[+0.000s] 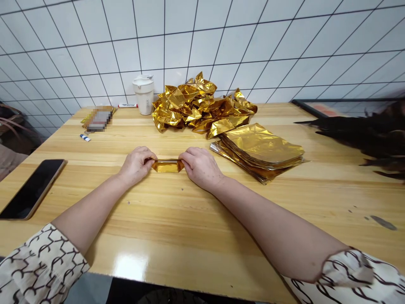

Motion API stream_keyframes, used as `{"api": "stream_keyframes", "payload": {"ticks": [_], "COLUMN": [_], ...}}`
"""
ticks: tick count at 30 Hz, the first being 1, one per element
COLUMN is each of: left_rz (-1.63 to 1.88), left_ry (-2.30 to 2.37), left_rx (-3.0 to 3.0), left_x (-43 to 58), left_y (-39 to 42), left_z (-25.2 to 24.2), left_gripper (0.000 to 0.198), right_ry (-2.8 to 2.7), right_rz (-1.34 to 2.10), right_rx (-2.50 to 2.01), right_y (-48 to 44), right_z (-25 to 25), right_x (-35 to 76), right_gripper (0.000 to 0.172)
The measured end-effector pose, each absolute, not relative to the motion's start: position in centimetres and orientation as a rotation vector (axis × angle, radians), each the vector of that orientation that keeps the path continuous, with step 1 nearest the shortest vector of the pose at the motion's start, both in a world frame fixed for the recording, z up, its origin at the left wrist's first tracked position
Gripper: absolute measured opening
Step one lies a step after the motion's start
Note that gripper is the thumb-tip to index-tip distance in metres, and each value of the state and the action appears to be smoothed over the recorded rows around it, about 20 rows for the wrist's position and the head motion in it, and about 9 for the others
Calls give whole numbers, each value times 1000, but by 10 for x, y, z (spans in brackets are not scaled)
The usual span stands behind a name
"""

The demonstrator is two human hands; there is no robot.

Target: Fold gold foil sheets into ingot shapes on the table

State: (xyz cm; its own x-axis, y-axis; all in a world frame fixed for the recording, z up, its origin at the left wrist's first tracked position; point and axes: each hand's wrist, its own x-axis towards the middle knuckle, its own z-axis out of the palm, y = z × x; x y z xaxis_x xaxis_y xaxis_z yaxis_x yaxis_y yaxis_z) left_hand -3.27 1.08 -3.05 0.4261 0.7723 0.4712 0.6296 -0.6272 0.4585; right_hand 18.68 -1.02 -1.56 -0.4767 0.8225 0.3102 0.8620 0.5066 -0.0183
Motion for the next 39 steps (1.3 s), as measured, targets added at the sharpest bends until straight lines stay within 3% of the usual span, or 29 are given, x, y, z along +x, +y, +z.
{"api": "stream_keyframes", "payload": {"ticks": [8, 14, 22, 39], "left_rz": [924, 888, 726, 632], "left_ry": [1176, 1116, 968, 1007], "left_rx": [2683, 2758, 2860, 2876], "left_x": [-34, -33, -21, -16], "left_y": [6, 0, -7, -8], "left_z": [-27, -28, -23, -21], "left_gripper": [23, 14, 23, 23], "right_ry": [-2558, -2561, -2605, -2657], "right_rz": [-217, -225, -270, -40], "right_rx": [-1279, -1247, -1214, -1263], "right_y": [-16, -16, -22, -24], "right_z": [-14, -15, -12, -8], "right_x": [195, 196, 188, 177], "right_gripper": [27, 25, 26, 30]}}
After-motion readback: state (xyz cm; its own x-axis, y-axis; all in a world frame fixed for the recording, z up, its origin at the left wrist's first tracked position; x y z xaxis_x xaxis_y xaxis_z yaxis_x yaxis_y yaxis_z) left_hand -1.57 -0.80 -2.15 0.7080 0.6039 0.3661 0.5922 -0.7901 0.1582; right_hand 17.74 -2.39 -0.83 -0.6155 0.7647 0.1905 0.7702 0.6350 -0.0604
